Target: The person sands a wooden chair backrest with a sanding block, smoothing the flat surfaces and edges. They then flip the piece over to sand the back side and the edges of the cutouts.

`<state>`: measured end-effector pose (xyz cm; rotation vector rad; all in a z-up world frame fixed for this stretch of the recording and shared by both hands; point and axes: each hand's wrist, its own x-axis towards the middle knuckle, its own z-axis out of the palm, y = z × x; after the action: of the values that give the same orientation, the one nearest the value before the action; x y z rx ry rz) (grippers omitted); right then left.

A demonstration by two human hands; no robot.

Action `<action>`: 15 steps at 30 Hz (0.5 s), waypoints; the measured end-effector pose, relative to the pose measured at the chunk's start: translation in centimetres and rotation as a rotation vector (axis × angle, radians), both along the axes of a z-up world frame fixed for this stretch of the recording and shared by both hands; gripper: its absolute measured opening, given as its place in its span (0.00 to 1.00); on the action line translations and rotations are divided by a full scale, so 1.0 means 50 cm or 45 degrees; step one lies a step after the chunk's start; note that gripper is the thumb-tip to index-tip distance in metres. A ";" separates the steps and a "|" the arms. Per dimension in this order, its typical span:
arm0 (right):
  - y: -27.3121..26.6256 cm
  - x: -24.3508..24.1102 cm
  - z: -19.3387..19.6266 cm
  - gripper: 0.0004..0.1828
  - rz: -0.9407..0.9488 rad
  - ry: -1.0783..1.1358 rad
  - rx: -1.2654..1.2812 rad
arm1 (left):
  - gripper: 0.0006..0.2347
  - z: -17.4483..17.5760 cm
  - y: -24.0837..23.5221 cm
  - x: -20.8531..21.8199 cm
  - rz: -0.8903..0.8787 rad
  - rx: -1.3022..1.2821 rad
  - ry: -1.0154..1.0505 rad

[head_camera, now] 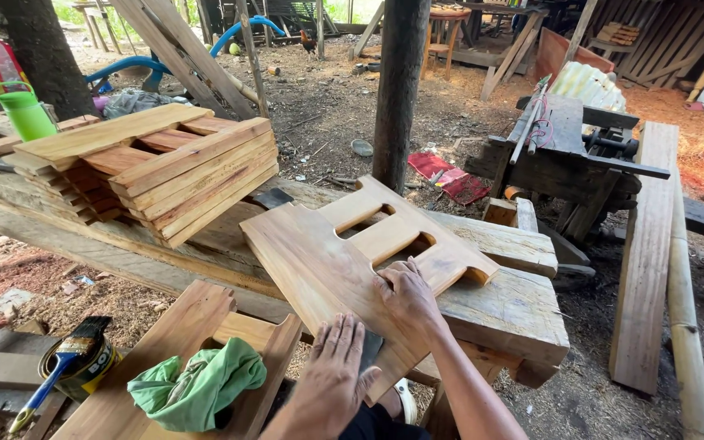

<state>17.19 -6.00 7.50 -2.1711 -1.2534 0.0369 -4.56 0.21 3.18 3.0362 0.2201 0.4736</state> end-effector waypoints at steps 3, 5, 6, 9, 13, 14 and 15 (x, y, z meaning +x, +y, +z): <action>-0.002 -0.006 0.012 0.17 -0.003 -0.040 -0.029 | 0.29 0.007 0.108 0.049 0.085 -0.132 0.124; 0.001 -0.003 0.015 0.17 -0.011 -0.040 -0.066 | 0.26 0.026 0.226 0.097 0.191 -0.156 0.148; 0.005 0.003 0.012 0.17 -0.004 -0.025 -0.052 | 0.27 0.047 0.293 0.120 0.357 -0.230 0.262; 0.006 0.010 -0.003 0.17 0.005 -0.015 -0.026 | 0.30 0.052 0.460 0.175 0.673 -0.238 0.391; 0.011 0.018 0.001 0.17 -0.015 -0.002 -0.051 | 0.32 0.032 0.523 0.233 0.828 -0.208 0.415; 0.011 0.019 -0.002 0.17 -0.014 0.001 -0.052 | 0.32 0.080 0.421 0.212 0.829 -0.207 0.419; 0.013 0.022 -0.002 0.17 -0.026 0.029 -0.038 | 0.33 0.137 0.313 0.185 0.637 -0.466 0.393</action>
<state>18.30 -5.33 7.39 -2.2021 -1.2252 0.0722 4.71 15.87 10.02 2.6533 0.9750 -0.0281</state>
